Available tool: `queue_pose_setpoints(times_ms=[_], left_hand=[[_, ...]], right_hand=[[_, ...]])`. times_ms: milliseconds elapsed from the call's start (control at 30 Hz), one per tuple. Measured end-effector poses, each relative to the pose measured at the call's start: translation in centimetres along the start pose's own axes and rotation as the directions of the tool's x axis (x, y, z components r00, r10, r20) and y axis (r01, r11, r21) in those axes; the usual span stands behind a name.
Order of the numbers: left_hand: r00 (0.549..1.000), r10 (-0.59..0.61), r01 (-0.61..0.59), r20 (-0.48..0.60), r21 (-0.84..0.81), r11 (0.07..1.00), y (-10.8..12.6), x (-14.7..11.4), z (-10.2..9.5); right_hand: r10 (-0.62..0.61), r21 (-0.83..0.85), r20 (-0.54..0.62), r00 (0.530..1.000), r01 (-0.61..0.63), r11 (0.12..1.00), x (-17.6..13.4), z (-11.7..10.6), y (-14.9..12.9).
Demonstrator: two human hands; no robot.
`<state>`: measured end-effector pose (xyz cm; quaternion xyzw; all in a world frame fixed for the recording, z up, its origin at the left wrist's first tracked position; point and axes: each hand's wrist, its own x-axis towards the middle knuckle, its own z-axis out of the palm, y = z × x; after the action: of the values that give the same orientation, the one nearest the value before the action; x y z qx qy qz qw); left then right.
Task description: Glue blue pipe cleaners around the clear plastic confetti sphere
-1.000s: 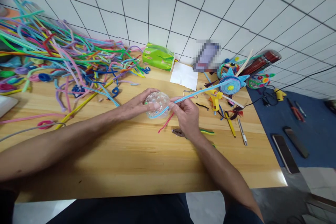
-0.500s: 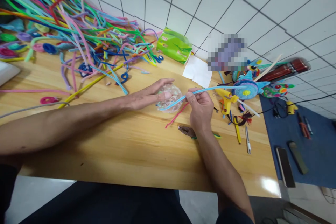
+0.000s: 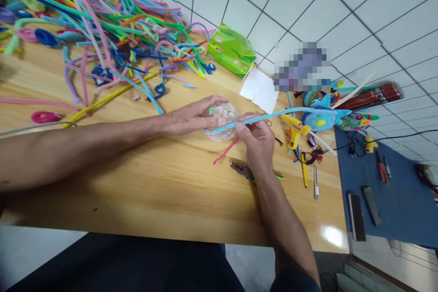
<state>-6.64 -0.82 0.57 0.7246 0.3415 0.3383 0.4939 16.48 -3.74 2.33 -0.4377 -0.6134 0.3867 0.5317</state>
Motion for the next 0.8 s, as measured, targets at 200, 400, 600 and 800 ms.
queue_pose_setpoints(times_ms=[200, 400, 600, 800], left_hand=[[1.0, -0.004, 0.004, 0.005, -0.012, 1.0, -0.39, 0.03, 0.0], [0.999, -0.026, 0.027, 0.043, -0.02, 0.999, -0.21, -0.12, -0.06], [0.997, -0.011, 0.014, 0.08, -0.027, 1.0, -0.06, -0.29, -0.33], [0.993, -0.016, 0.014, 0.115, 0.014, 1.0, 0.22, -0.32, -0.77]], right_hand=[[-0.039, -0.073, 0.046, 0.998, 0.042, 0.996, -0.64, -0.15, 0.08], [-0.06, -0.071, 0.036, 0.998, 0.062, 0.996, -0.66, 0.01, -0.08], [-0.051, -0.058, 0.032, 0.998, 0.052, 0.997, -0.64, 0.15, -0.01], [-0.021, -0.054, 0.009, 1.0, 0.021, 0.998, -0.72, 0.04, -0.01]])
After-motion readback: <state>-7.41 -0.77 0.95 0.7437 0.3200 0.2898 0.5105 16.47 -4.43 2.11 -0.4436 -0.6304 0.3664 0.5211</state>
